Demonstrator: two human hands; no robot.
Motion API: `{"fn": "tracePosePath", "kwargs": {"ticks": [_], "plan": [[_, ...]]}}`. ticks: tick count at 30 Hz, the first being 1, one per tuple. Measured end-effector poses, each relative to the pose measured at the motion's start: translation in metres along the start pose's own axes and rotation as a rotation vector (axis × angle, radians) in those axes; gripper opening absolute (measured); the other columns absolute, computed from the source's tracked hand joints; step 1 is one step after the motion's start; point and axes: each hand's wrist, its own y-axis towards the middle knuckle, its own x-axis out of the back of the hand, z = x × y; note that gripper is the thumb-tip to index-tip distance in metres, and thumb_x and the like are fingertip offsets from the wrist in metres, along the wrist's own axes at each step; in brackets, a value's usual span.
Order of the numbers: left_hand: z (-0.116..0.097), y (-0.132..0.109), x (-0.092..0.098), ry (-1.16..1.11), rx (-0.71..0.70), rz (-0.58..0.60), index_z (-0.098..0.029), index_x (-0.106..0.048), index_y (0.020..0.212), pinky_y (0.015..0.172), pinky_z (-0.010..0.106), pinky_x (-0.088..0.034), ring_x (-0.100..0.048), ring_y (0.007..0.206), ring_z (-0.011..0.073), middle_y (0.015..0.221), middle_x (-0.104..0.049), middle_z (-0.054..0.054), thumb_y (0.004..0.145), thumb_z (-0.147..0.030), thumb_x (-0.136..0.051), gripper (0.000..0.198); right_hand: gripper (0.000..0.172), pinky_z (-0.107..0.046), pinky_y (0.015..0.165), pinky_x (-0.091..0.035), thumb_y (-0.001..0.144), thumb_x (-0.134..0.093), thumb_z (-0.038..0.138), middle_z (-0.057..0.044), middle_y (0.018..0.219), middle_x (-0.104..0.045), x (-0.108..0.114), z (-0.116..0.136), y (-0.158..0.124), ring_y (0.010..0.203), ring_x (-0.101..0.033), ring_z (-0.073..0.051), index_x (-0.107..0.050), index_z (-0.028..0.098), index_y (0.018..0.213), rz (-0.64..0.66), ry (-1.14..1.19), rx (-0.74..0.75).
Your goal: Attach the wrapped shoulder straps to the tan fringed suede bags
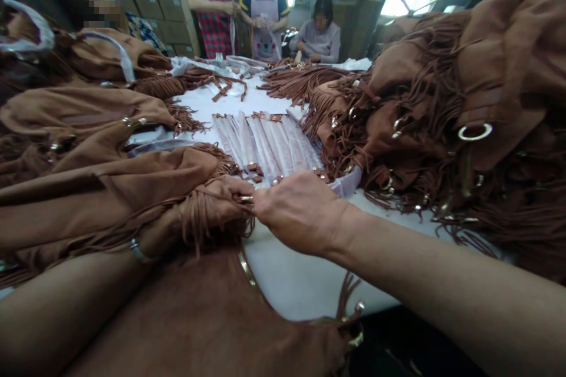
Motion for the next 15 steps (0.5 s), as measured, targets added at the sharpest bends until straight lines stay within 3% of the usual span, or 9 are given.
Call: {"fn": "tracePosePath", "kwargs": {"ticks": [3,9,12,15], "plan": [[0.0,-0.002,-0.001,-0.071,0.035,-0.079,-0.011,-0.057,0.062,0.045,0.018,-0.03,-0.041,0.052,0.0084,0.056,-0.047,-0.003,0.068,-0.028,-0.06,0.018,0.018,-0.029,0.047,-0.019,0.08,-0.04,0.008,-0.007,0.063,-0.064,-0.009,0.003,0.001,0.051,-0.056,-0.018,-0.057,0.015,0.077,-0.048,0.009,-0.049],[0.002,0.003,-0.006,-0.204,0.045,-0.083,-0.012,-0.058,0.063,0.047,0.019,-0.035,-0.043,0.052,0.009,0.056,-0.05,-0.003,0.062,-0.032,-0.066,0.021,0.021,-0.028,0.052,-0.027,0.088,-0.042,0.021,-0.006,0.061,-0.061,-0.047,-0.002,0.003,0.056,-0.057,-0.018,-0.058,0.014,0.078,-0.148,0.162,-0.134],[-0.002,0.001,-0.007,-0.239,0.026,-0.013,-0.011,-0.059,0.062,0.052,0.021,-0.038,-0.047,0.057,0.0106,0.059,-0.053,-0.001,0.06,-0.032,-0.069,0.023,0.027,-0.024,0.056,-0.033,0.091,-0.04,0.028,-0.006,0.069,-0.063,-0.06,-0.015,0.003,0.061,-0.058,-0.014,-0.061,0.012,0.084,-0.149,0.43,-0.029],[-0.002,-0.003,-0.006,-0.198,0.003,0.052,-0.01,-0.06,0.066,0.053,0.022,-0.04,-0.047,0.057,0.0105,0.06,-0.052,-0.001,0.065,-0.034,-0.069,0.025,0.03,-0.022,0.058,-0.035,0.093,-0.038,0.027,-0.004,0.072,-0.064,-0.057,-0.024,0.001,0.063,-0.057,-0.011,-0.062,0.012,0.084,-0.114,0.584,0.111]]}}
